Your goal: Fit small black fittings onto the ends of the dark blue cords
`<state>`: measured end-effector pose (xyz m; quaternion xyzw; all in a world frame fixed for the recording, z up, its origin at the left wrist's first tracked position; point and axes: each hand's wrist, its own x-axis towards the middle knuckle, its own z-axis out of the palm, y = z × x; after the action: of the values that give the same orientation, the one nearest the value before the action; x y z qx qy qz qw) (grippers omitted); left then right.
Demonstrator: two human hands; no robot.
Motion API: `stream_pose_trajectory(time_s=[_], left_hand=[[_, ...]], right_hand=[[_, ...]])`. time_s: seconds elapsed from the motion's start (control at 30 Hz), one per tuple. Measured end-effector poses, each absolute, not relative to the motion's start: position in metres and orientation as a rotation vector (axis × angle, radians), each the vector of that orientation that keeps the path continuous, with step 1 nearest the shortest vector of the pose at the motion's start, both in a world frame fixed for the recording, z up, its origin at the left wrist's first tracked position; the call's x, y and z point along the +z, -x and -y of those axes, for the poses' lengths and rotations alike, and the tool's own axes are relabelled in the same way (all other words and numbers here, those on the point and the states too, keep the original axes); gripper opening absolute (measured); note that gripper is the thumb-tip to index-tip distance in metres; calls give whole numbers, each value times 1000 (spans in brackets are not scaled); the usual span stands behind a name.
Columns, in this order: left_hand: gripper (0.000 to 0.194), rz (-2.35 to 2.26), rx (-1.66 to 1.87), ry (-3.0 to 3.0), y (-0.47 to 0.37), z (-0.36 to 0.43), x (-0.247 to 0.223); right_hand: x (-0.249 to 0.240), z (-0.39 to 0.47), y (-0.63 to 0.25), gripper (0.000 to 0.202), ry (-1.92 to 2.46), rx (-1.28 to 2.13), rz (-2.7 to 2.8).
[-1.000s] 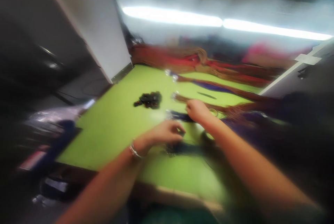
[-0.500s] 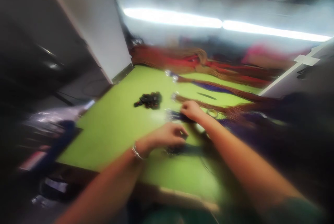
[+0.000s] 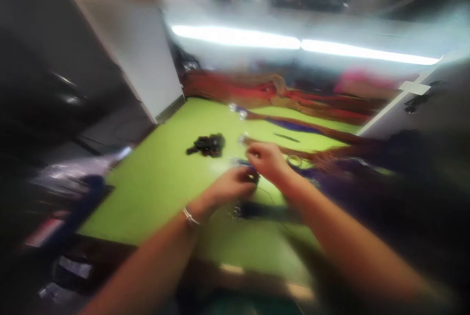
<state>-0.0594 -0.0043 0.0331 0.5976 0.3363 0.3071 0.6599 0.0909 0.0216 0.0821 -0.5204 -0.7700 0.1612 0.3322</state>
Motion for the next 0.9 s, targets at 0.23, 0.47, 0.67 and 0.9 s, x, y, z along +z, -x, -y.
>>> stream_pose_trajectory(time_s=[0.23, 0.47, 0.67, 0.9], left_hand=[[31, -691, 805, -967, 60, 3, 36], [33, -689, 743, -868, 58, 0, 35], [36, -716, 725, -872, 59, 0, 33], [34, -793, 802, -1107, 61, 1, 27]], right_hand=[[64, 11, -117, 18, 1584, 427, 1929], [51, 14, -120, 21, 1573, 802, 1886], [52, 14, -119, 19, 1591, 845, 1923], [54, 12, -119, 19, 1605, 1001, 1863]])
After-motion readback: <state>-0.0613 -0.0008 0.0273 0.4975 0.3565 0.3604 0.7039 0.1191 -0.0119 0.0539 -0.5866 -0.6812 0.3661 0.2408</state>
